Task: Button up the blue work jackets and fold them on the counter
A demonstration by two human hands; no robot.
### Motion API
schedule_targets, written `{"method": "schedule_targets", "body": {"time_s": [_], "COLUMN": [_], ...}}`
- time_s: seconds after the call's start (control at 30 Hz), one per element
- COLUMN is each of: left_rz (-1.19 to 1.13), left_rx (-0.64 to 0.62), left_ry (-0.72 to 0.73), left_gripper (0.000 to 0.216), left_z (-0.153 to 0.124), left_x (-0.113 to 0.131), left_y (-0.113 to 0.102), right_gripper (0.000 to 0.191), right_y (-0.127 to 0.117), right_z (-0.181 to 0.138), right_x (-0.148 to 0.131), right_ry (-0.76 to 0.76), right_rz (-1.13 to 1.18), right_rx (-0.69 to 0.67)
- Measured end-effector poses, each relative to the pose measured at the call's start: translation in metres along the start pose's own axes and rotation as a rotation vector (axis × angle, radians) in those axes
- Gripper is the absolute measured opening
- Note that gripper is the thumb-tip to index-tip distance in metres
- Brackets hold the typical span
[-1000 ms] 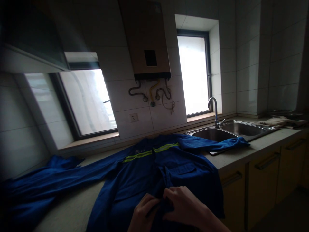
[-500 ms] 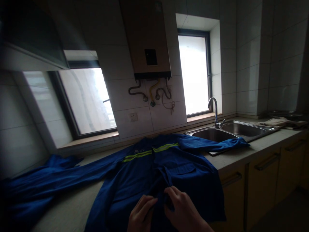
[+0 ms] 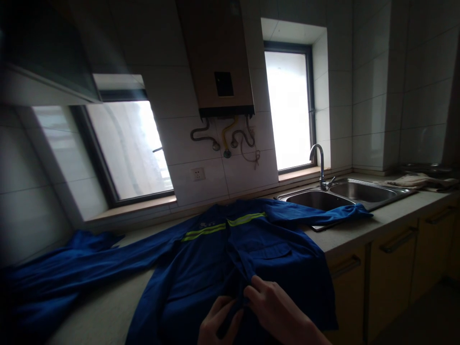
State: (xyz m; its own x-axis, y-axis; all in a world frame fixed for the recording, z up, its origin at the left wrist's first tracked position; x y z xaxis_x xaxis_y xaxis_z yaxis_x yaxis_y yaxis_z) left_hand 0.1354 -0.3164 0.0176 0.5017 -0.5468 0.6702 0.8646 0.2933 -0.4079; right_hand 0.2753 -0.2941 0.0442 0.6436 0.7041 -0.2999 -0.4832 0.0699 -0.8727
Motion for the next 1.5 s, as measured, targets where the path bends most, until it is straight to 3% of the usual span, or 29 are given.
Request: {"method": "schedule_targets", "body": {"time_s": [0.2, 0.37, 0.5, 0.7, 0.9, 1.07, 1.23, 1.33, 1.5], "left_rz": [-0.164, -0.167, -0.153, -0.084, 0.027, 0.293, 0.405, 0.429, 0.377], "left_rx": [-0.219, -0.156, -0.067, 0.035, -0.061, -0.027, -0.025, -0.056, -0.039], "left_ry": [-0.14, -0.145, -0.059, 0.033, 0.236, 0.369, 0.521, 0.539, 0.469], "left_gripper": [0.016, 0.012, 0.011, 0.016, 0.034, 0.042, 0.043, 0.044, 0.037], "left_z": [0.018, 0.024, 0.025, 0.019, 0.013, 0.012, 0.014, 0.013, 0.013], "left_x": [0.008, 0.012, 0.017, 0.014, 0.02, 0.034, 0.039, 0.033, 0.028], "left_y": [-0.002, -0.003, -0.004, -0.006, 0.005, 0.005, 0.006, 0.007, 0.004], "right_gripper": [0.018, 0.023, 0.022, 0.02, 0.015, 0.013, 0.011, 0.01, 0.027], "right_y": [0.008, 0.008, 0.006, 0.003, 0.0, -0.004, -0.004, -0.001, 0.002], "right_z": [-0.002, -0.001, 0.0, 0.006, 0.008, 0.012, 0.017, 0.012, 0.002], "right_x": [-0.005, -0.003, 0.002, 0.002, 0.008, 0.012, 0.011, 0.013, 0.014], "right_ry": [-0.033, 0.053, 0.15, 0.17, 0.237, 0.31, 0.272, 0.267, 0.312], "right_rz": [-0.057, 0.001, 0.123, 0.418, 0.575, 0.678, 0.74, 0.713, 0.667], "right_rx": [-0.023, 0.024, 0.079, 0.07, 0.079, 0.039, 0.009, 0.017, 0.095]}}
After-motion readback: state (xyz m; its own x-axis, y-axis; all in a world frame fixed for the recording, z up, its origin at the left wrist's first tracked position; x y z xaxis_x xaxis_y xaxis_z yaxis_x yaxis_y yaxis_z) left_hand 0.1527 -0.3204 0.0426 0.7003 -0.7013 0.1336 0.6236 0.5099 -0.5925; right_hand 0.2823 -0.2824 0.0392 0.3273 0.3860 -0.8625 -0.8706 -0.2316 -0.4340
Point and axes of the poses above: each hand's wrist, its own z-axis towards the middle knuckle, its own y-axis out of the palm, x = y × z, the point moved 7 cm from there along z, towards the middle knuckle, and after that the axes turned 3 degrees about -x, right-handed, at the moved point
